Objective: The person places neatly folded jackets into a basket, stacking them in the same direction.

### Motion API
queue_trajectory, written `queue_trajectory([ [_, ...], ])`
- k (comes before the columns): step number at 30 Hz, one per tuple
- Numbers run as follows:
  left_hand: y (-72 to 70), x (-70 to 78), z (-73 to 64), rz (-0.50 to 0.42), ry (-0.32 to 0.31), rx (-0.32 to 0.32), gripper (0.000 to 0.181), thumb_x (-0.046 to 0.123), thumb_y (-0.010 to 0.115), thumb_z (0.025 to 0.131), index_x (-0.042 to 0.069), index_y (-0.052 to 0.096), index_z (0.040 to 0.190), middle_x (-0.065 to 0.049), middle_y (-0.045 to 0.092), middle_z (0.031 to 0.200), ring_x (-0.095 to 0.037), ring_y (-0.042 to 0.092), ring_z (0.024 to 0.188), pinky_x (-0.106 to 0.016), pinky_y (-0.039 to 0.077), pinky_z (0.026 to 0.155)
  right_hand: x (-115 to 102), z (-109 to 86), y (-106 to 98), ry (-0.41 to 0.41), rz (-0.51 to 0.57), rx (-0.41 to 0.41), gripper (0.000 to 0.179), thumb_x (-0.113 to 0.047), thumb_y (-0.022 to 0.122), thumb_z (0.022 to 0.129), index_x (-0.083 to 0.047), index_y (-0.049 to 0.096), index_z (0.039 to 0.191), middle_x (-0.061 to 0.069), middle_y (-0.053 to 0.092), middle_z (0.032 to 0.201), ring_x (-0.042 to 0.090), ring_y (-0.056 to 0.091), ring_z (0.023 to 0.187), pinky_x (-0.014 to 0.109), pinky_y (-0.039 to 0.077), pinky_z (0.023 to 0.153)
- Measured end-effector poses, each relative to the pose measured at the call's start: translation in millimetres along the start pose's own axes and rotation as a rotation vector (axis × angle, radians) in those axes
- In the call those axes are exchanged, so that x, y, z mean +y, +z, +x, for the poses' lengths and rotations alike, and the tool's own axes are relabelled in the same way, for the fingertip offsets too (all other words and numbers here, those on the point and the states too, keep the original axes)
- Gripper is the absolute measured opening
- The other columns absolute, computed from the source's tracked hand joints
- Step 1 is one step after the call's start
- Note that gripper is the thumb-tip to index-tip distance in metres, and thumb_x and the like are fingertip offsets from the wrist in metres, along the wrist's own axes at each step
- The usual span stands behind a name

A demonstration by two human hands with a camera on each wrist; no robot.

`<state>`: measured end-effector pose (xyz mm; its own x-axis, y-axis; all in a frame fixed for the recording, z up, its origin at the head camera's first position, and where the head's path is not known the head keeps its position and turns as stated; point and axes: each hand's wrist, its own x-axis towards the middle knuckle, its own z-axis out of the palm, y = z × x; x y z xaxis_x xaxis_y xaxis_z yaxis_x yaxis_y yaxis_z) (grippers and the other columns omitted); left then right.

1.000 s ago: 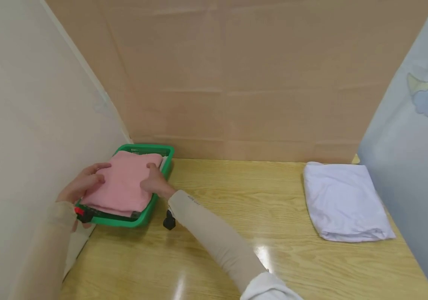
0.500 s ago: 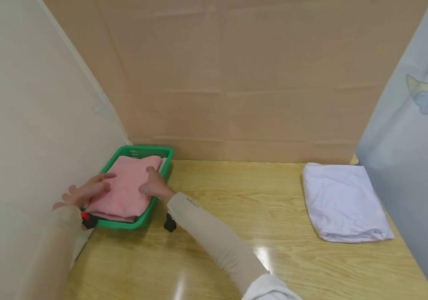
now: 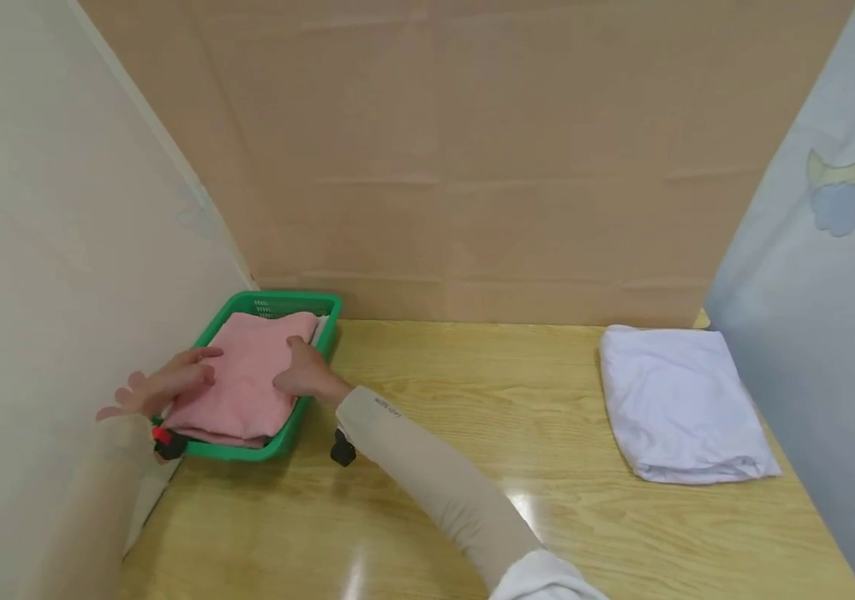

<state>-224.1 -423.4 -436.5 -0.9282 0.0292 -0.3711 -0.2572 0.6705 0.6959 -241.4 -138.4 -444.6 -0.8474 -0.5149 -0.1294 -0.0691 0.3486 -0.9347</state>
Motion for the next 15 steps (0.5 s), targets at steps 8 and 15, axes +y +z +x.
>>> queue_trajectory([
  [8,-11.8,19.6,-10.3,0.169,0.046,0.075,0.065,0.014,0.044,0.104,-0.018,0.023,0.157,-0.048,0.026,0.158,-0.061,0.033,0.144,-0.063,0.041,0.112,-3.3,-7.7,-13.0,-0.033,0.001,-0.016,0.081,-0.007,0.072,0.096,-0.004,0.031,0.166,0.010,0.059,0.127,0.016,0.055,0.108,0.028,0.050,0.087],
  [15,-14.3,34.3,-12.7,0.209,0.055,0.095,0.065,0.021,0.044,0.108,-0.017,0.024,0.157,-0.044,0.030,0.158,-0.060,0.037,0.142,-0.068,0.039,0.114,-5.6,-14.7,-22.1,-0.050,-0.001,-0.017,0.076,-0.007,0.067,0.099,-0.004,0.031,0.166,0.012,0.056,0.146,0.019,0.055,0.118,0.029,0.049,0.091],
])
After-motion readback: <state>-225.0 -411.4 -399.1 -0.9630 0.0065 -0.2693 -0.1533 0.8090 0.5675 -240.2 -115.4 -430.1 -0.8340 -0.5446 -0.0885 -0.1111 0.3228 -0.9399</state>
